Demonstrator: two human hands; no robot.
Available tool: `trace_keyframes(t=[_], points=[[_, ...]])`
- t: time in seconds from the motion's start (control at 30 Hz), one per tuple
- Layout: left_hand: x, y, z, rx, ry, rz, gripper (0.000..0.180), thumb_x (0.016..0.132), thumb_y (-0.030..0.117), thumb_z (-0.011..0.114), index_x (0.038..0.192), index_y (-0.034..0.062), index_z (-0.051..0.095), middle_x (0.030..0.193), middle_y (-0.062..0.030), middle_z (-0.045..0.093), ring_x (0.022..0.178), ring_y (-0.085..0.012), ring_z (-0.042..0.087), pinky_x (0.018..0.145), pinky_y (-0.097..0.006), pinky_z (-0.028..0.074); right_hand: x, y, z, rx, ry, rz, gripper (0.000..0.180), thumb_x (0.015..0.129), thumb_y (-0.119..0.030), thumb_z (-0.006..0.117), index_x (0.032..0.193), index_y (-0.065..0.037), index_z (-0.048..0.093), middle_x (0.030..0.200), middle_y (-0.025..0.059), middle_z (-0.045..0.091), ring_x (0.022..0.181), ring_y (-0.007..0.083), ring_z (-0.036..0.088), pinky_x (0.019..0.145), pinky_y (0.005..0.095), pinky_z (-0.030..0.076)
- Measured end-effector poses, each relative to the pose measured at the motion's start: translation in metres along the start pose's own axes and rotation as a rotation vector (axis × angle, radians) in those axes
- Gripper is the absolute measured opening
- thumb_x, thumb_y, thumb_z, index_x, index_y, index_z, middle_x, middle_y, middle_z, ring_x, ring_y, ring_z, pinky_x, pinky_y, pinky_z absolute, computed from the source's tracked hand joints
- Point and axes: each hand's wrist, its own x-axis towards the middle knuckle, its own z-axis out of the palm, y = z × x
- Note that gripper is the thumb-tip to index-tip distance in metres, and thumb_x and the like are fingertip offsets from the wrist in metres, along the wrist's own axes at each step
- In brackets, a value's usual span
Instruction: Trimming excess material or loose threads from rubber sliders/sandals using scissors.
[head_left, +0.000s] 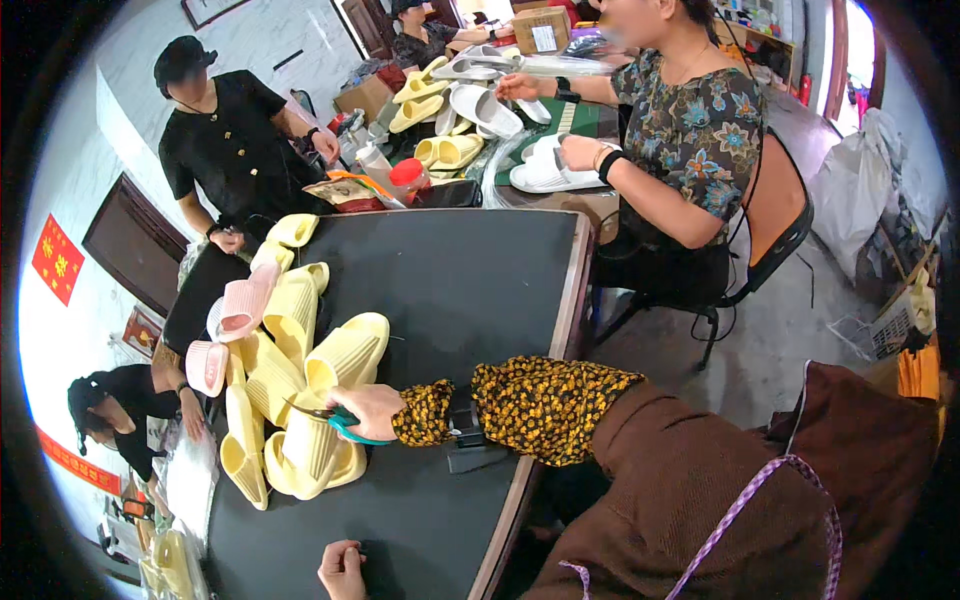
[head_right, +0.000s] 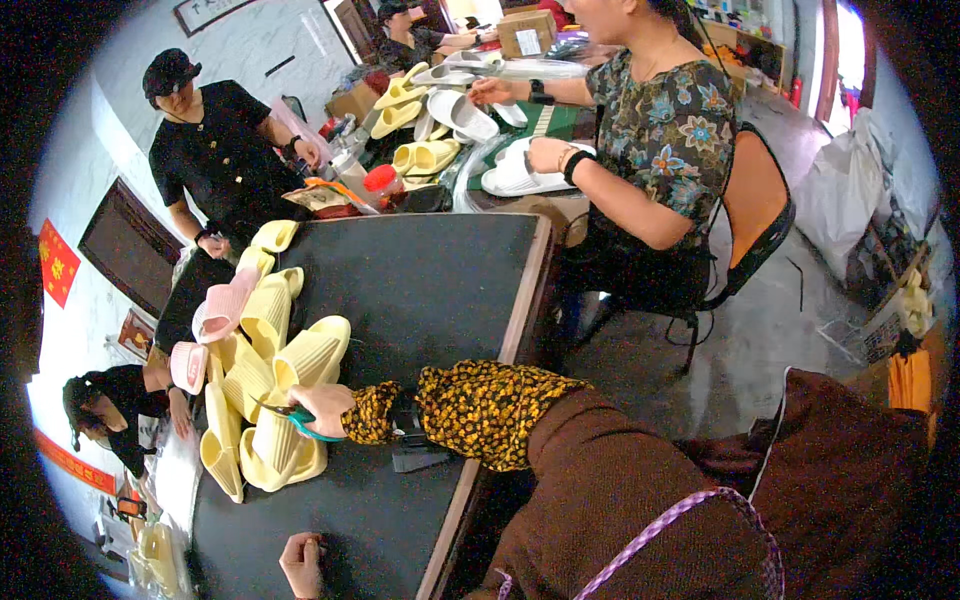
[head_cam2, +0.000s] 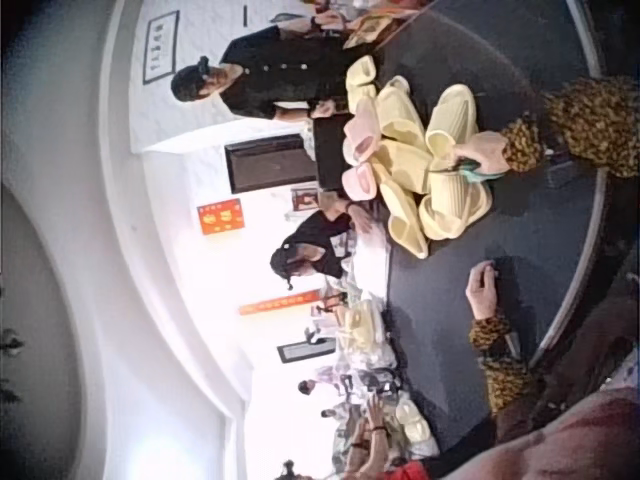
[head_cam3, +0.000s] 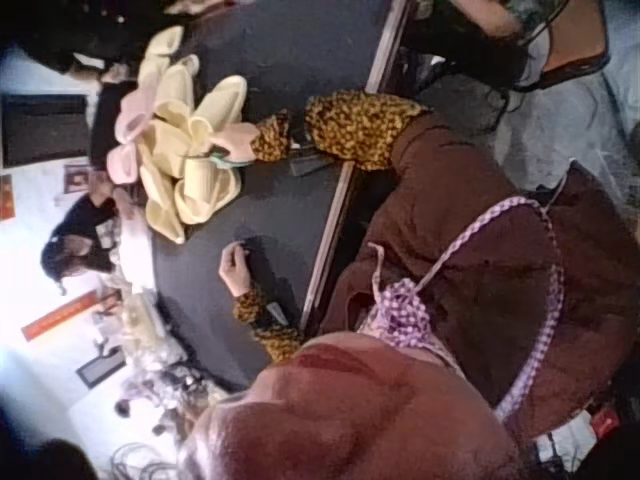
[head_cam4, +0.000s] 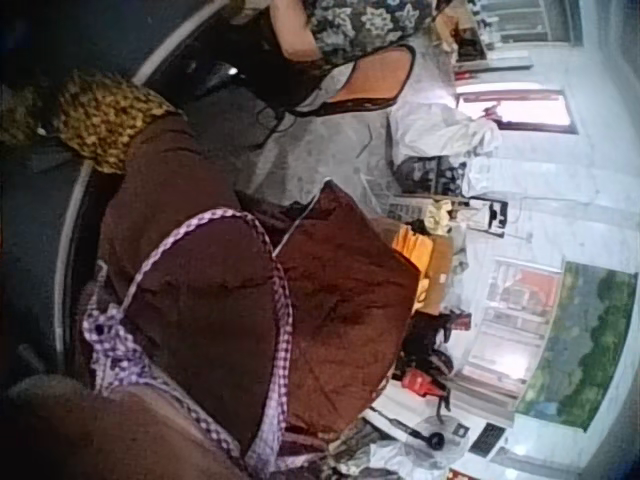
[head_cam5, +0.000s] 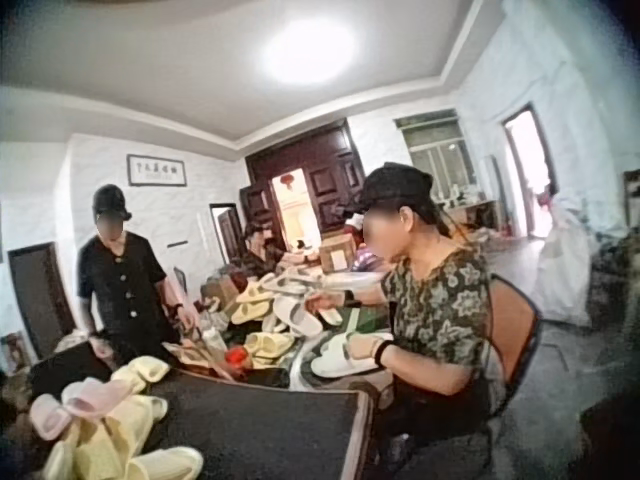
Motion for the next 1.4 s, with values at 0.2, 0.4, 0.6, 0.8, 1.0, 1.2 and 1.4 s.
trace_keyframes(t=[0.2, 0.4, 0.6, 0.8, 1.0, 1.2, 1.4], points=[[0.003, 0.002, 0.000, -0.018, 0.007, -0.054, 0.013, 0.086, 0.007, 0.055, 0.094, -0.0009, 0.062, 0.079, -0.0055, 0.063, 0.066, -0.0111, 0.057, 0.063, -0.024, 0.047, -0.001, -0.008, -0.008, -0.052, -0.083, 0.036, 0.043, 0.073, -0.025, 0.066, 0.107, -0.012, 0.044, 0.076, 0.0151, 0.060, 0.073, 0.0355, 0.060, 0.062, 0.0442, 0.045], [0.005, -0.003, 0.002, -0.056, 0.004, -0.071, 0.015, 0.086, 0.007, 0.056, 0.096, -0.0020, 0.062, 0.082, -0.0057, 0.063, 0.068, -0.0118, 0.058, 0.063, -0.024, 0.047, 0.002, 0.003, 0.000, -0.098, -0.063, -0.019, 0.041, 0.075, -0.020, 0.063, 0.108, -0.013, 0.041, 0.070, 0.0144, 0.058, 0.068, 0.0357, 0.059, 0.057, 0.0460, 0.043], [0.004, -0.001, 0.002, 0.015, -0.013, -0.072, 0.015, 0.085, 0.006, 0.057, 0.097, -0.0022, 0.062, 0.085, -0.0059, 0.063, 0.072, -0.0117, 0.057, 0.067, -0.024, 0.047, 0.002, 0.000, -0.005, -0.240, -0.140, -0.069, 0.042, 0.072, -0.014, 0.061, 0.110, -0.011, 0.042, 0.067, 0.0139, 0.058, 0.065, 0.0350, 0.060, 0.054, 0.0450, 0.045], [0.001, 0.001, 0.007, 0.109, -0.034, -0.040, 0.023, 0.082, 0.005, 0.060, 0.104, -0.0015, 0.058, 0.092, -0.0079, 0.061, 0.080, -0.0151, 0.057, 0.074, -0.027, 0.046, 0.005, 0.003, 0.000, -0.393, -0.070, -0.179, 0.021, 0.079, -0.017, 0.051, 0.095, -0.004, 0.049, 0.056, 0.0108, 0.057, 0.059, 0.0305, 0.061, 0.052, 0.0433, 0.047], [-0.003, 0.018, 0.017, 0.437, -0.161, 0.098, 0.028, 0.082, 0.009, 0.060, 0.108, -0.0005, 0.055, 0.105, -0.0144, 0.055, 0.089, -0.0248, 0.058, 0.076, -0.032, 0.048, 0.011, 0.011, 0.026, -0.345, 0.017, -0.192, 0.016, 0.082, -0.018, 0.045, 0.083, -0.004, 0.053, 0.062, 0.0098, 0.058, 0.064, 0.0269, 0.061, 0.056, 0.0387, 0.049], [0.022, 0.096, 0.067, -0.006, -0.026, -0.128, 0.039, 0.087, 0.021, 0.055, 0.117, -0.0038, 0.051, 0.102, -0.0184, 0.061, 0.092, -0.0236, 0.059, 0.079, -0.034, 0.047, 0.032, -0.007, 0.025, -0.302, 0.063, -0.300, 0.016, 0.081, -0.017, 0.046, 0.083, -0.003, 0.054, 0.065, 0.0102, 0.058, 0.067, 0.0270, 0.061, 0.057, 0.0383, 0.049], [0.053, 0.105, 0.087, -0.984, 0.106, -0.207, 0.029, 0.090, 0.023, 0.047, 0.111, 0.0037, 0.052, 0.106, -0.0098, 0.057, 0.092, -0.0213, 0.057, 0.078, -0.035, 0.047, -0.028, -0.032, 0.027, -0.289, 0.074, -0.465, 0.017, 0.080, -0.017, 0.046, 0.082, -0.003, 0.054, 0.068, 0.0106, 0.058, 0.070, 0.0272, 0.061, 0.059, 0.0379, 0.049]])
